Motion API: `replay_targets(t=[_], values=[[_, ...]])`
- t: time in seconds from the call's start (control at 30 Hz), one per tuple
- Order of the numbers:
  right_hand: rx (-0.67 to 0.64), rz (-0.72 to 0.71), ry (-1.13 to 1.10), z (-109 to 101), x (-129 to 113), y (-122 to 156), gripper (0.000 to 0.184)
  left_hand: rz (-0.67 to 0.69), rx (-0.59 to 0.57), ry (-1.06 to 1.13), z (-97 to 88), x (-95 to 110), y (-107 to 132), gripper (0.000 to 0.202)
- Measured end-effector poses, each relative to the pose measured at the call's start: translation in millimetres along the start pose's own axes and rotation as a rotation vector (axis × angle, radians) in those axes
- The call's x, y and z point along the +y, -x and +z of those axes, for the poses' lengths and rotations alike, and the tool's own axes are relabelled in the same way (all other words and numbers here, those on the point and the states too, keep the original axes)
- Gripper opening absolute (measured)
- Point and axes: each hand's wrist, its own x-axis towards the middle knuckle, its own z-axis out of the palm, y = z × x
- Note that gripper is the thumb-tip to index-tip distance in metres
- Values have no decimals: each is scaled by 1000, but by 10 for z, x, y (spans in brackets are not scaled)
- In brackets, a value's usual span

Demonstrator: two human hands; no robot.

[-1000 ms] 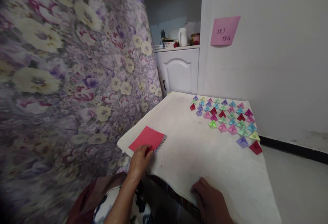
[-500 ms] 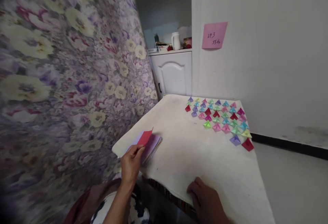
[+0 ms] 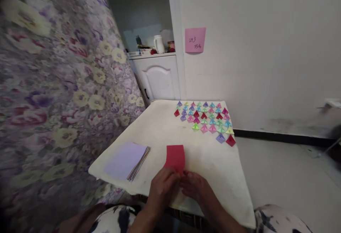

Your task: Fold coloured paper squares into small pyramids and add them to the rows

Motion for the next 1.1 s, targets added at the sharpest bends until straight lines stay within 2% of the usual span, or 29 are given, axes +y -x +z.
replay_targets(t=[0.07,0.2,0.3,0.37,0.47,0.6,0.67,0.73,0.83,0.93,1.1], values=[[-50,-57,-134,26,-105,40,39,115,-79,-46,113,115,14,20],[-8,-138,-231,33,-178,50,19,277,-141,-21,245,251,35,23],[33,-156,-234,5,-168,20,18,310,-144,64,258,302,39,19],[47,-171,-223,-11,-182,15,19,280,-124,145,219,306,36,23],[41,-173,-237,-27,-242,36,22,105,-10,272,112,245,17,19],[57,-154,-269,-54,-332,76,25,-336,260,425,-4,77,-25,18],[45,-174,-256,-70,-365,93,25,-564,309,542,-17,12,-40,24],[3,-195,-246,-82,-394,111,25,-718,284,704,-4,-12,-48,32],[-50,-193,-238,-93,-431,141,26,-790,203,1063,28,25,-56,36],[-71,-176,-222,-101,-464,171,26,-808,170,1383,17,86,-74,30],[-85,-156,-207,-100,-513,204,26,-788,168,1546,-122,158,-120,25]])
